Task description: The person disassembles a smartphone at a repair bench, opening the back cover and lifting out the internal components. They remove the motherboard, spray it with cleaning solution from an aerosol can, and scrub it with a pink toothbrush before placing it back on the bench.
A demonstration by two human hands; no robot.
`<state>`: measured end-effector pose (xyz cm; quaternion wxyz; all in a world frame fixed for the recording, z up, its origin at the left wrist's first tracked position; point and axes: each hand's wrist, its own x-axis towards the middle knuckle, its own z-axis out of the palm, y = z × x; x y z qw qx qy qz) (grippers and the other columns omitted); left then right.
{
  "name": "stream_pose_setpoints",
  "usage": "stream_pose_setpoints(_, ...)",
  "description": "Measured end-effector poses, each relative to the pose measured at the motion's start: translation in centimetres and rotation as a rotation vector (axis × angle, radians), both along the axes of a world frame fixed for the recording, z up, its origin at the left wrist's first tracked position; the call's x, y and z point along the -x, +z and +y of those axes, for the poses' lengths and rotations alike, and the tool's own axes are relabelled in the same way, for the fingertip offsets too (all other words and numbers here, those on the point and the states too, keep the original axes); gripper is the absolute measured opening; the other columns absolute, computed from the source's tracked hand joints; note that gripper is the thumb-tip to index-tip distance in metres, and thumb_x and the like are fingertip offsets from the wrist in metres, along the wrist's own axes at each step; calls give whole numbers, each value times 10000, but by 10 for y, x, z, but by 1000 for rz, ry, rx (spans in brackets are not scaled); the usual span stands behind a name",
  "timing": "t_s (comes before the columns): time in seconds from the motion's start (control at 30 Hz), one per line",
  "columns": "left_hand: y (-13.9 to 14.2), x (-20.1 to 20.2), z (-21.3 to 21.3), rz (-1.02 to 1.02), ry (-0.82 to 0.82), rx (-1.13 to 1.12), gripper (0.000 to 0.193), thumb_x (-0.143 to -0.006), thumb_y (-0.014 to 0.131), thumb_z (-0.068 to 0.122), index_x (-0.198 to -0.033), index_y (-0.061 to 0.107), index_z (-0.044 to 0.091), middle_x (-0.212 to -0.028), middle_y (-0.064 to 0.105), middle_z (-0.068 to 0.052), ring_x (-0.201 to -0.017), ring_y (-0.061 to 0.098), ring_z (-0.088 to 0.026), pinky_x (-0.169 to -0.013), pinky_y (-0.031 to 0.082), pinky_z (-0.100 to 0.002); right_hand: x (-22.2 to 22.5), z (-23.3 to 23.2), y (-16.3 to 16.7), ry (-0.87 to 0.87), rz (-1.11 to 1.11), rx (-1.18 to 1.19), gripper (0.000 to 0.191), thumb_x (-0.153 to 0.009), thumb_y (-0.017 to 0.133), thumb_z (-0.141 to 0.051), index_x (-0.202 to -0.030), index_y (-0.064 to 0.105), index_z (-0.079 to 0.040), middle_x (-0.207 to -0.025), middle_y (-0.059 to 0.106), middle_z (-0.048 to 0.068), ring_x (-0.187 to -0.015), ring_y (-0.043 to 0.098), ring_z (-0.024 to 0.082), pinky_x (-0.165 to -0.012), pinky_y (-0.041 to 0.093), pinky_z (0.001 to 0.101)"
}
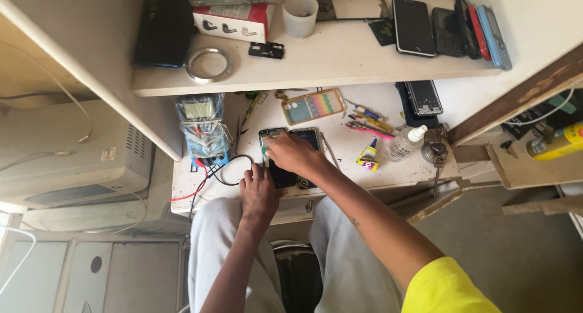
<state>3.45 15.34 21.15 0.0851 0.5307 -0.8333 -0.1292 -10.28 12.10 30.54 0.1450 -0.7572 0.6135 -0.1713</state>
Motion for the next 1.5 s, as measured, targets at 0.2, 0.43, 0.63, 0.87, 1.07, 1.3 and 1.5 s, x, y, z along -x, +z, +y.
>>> stream_pose_setpoints(0.2, -2, -30, 3, 82, -134, 164, 733, -779, 735, 585, -1194, 582, 2, -1170, 546, -150, -1027, 511, -341, -881, 436, -475, 9, 12, -12, 267, -235, 116, 182, -735, 569, 43, -916, 565, 20, -834, 670, 233, -869, 653, 468, -733, 512, 526)
stream_pose_setpoints(0.43, -25, -34, -60, 163, -367, 291, 748, -804, 641, 670, -1082, 600, -24, -1039, 547, -165, -977, 524, -340, -867, 451, -447, 22, -20, -35, 26, -166, 31, 208, -894, 753, -95, -910, 562, -16, -768, 635, 236, -802, 642, 481, -669, 485, 538)
stream_pose_setpoints(0.63, -56, -33, -108, 183, -357, 283, 772, -783, 642, 679, -1079, 601, -32, -1009, 545, -167, -930, 524, -332, -842, 445, -445, 22, -68, -59, 123, -192, 17, 254, -856, 750, -81, -920, 515, -11, -777, 622, 220, -821, 627, 473, -688, 475, 540)
stream_pose_setpoints(0.87, -73, -50, -117, 140, -316, 234, 795, -763, 644, 699, -1082, 598, -28, -998, 532, -162, -936, 519, -322, -853, 443, -443, 6, -80, -81, 201, -224, 115, 186, -809, 674, 5, -933, 535, 12, -836, 630, 236, -838, 629, 485, -695, 482, 545)
stream_pose_setpoints(1.07, -89, -65, -117, 164, -289, 243, 907, -757, 635, 737, -1172, 577, -67, -1038, 525, -178, -958, 520, -327, -872, 444, -433, -12, -80, -89, -134, -24, -369, 207, -1015, 615, -201, -1031, 578, 2, -916, 657, 260, -899, 716, 439, -781, 576, 510)
stream_pose_setpoints(1.3, -95, -73, -112, 150, -298, 276, 1034, -769, 607, 750, -1363, 504, -89, -1090, 528, -186, -989, 521, -319, -886, 440, -423, -6, -81, -100, 64, 116, -166, 283, -900, 744, -224, -970, 621, 20, -931, 659, 285, -962, 644, 475, -821, 512, 541)
stream_pose_setpoints(1.5, -93, -77, -114, 153, -299, 236, 994, -761, 623, 747, -1305, 533, -80, -1087, 526, -186, -999, 519, -324, -895, 439, -431, -12, -77, -93, 236, -158, -138, 321, -765, 540, 19, -1071, 625, -29, -990, 629, 269, -1015, 637, 447, -804, 499, 529)
